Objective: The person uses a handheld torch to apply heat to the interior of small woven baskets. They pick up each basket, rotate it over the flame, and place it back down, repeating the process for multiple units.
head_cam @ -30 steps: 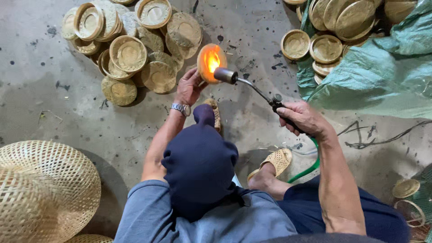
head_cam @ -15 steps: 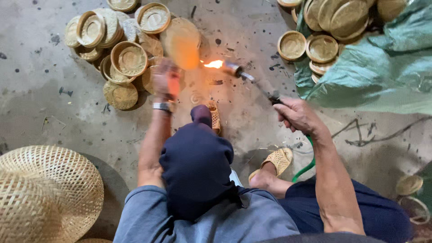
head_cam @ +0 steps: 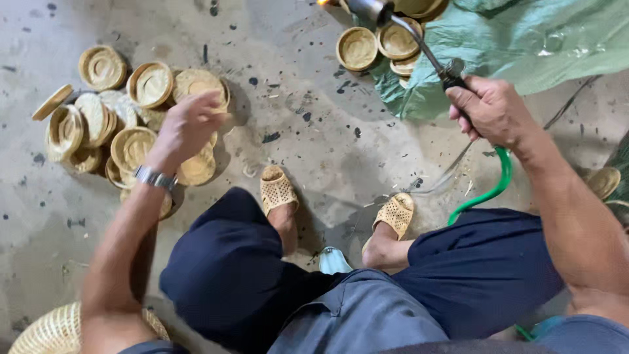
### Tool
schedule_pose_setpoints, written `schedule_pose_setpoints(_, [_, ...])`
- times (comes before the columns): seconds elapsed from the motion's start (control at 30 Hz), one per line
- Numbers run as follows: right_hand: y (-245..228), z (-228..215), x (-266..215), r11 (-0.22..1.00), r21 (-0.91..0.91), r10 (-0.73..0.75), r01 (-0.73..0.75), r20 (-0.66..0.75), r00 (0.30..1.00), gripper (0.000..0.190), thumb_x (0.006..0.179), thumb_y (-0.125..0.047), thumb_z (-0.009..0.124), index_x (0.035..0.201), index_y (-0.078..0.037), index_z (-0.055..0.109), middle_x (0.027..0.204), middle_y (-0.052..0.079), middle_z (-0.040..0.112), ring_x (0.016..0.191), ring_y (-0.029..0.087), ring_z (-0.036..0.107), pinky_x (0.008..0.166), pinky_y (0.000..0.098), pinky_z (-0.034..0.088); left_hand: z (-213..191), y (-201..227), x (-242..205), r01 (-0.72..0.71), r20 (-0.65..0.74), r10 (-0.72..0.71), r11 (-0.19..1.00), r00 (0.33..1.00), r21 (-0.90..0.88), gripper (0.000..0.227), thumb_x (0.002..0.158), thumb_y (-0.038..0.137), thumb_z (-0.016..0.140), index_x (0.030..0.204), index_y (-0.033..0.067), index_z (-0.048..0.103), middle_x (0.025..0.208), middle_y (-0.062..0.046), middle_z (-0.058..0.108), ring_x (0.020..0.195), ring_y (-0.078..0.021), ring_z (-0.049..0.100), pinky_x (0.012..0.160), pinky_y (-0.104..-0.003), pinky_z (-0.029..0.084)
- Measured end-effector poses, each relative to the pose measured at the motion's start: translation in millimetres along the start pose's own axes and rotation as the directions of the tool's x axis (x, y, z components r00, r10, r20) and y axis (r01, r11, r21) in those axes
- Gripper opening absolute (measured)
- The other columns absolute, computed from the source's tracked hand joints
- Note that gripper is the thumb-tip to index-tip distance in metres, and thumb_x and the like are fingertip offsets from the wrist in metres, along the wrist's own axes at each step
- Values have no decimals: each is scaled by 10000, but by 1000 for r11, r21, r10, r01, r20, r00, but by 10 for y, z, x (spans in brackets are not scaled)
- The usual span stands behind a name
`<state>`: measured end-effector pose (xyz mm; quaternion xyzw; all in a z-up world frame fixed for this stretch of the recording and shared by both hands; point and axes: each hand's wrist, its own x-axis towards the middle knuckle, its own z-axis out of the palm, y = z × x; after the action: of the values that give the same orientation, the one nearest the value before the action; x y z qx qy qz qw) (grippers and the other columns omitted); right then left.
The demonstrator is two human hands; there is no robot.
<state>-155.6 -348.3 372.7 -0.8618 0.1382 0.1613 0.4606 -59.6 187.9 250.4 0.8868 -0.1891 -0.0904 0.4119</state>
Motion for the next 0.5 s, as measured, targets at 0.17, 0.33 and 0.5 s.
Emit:
schedule_pose_setpoints(0.17, [-200, -193, -120, 1000, -25, -8, 7, -39, 999, 281, 1040, -284, 581, 1192, -60, 655, 785, -16, 663, 583, 61, 573, 484, 242, 488, 775, 433, 1188, -275, 531, 6, 860, 847, 429, 531, 904, 366, 711, 1373, 132, 625, 1164, -218, 701, 1095, -369, 660, 924, -471, 533])
schedule_pose_setpoints(0.33, [-101, -266, -39, 1000, -19, -14, 13, -52, 999, 311, 1053, -287, 599, 1012, 5, 699, 731, 34, 646, 589, 92, 580, 501, 272, 476, 2471, -41, 2196, -337, 579, -46, 775, 814, 536, 250, 950, 201, 582, 1159, 88, 660, 1172, -170, 716, 1125, -349, 671, 958, -474, 545])
schedule_pose_setpoints(0.5, [46, -502, 52, 980, -174, 84, -100, -98, 992, 272, 1010, -278, 583, 1016, -37, 709, 696, 26, 707, 539, 115, 625, 473, 280, 501, 4149, -636, 2736, -408, 323, 287, 812, 902, 417, 524, 918, 138, 562, 1420, 8, 493, 1412, -213, 585, 1314, -371, 529, 1068, -488, 451])
